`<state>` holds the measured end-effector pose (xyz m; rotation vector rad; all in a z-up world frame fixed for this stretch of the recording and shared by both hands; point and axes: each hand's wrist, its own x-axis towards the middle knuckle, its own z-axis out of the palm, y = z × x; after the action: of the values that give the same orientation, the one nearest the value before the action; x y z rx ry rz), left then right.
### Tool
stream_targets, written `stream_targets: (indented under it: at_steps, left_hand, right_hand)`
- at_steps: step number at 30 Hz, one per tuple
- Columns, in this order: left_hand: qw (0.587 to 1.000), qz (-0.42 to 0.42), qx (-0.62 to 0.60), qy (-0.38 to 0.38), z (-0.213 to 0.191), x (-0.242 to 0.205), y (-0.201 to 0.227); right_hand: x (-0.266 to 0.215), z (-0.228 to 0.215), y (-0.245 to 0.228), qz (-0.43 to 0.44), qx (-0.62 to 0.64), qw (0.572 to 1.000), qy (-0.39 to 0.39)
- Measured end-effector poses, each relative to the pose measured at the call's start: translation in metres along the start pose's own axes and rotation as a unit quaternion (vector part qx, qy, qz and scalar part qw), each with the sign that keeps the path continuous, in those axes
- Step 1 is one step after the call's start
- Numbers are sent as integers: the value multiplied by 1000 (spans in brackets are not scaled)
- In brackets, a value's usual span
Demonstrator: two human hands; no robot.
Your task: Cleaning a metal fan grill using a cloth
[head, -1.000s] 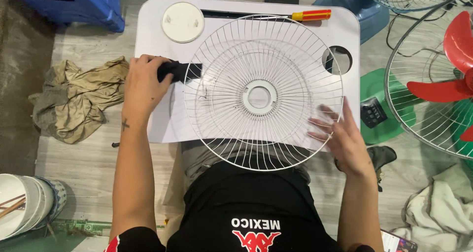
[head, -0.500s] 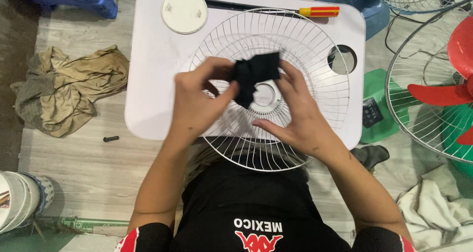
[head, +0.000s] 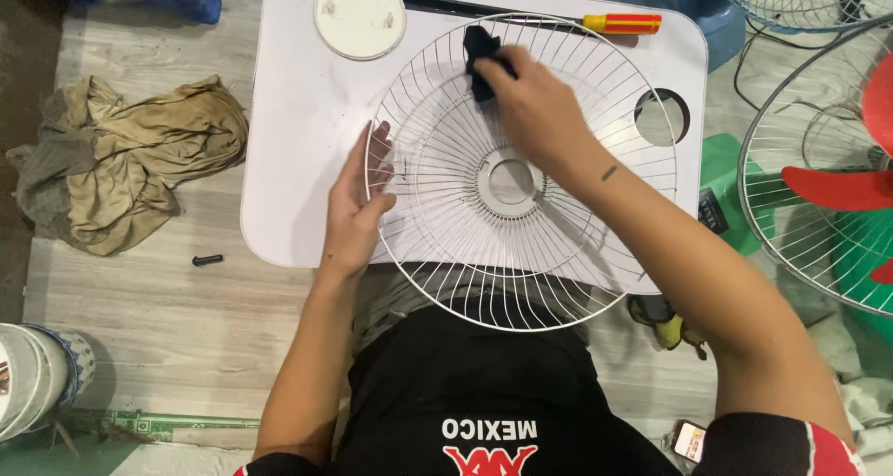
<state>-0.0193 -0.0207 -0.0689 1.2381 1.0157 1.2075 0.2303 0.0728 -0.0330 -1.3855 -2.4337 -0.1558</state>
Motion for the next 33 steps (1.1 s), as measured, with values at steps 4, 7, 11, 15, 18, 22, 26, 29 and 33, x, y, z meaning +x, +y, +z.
stream_targets:
  at_steps: [4,7,11,15,18,22,26,29,33]
  left_hand:
    - [1000,12,-22,19,6,-4,-7]
    - [993,47,-109,9,4,-3,-20]
    - [992,40,-115,8,3,-5,-29]
    - [992,55,-115,9,3,0,-33]
    - [994,48,-96,7,7,-1,-26]
    - [995,52,-89,2,8,-1,-25]
    - [995,39,-95,-2,7,-1,-23]
    - [994,32,-103,-2,5,-1,-21]
    - [994,25,-102,1,0,2,-21]
  right_hand:
    - [-17,38,-33,-31,-35,995,-86]
    - [-30,29,-70,-93,75,992,-37]
    - [-34,6,-82,-158,158,972,-69]
    - [-19,5,-48,-210,155,965,-21]
    - [-29,17,-33,-121,44,978,-166]
    - [-21,23,-2,-176,1,983,-44]
    - [-17,5,37,-6,86,990,-114]
    - [-16,-32,47,33,89,993,-73]
    - [-27,-59,59,8,33,995,91]
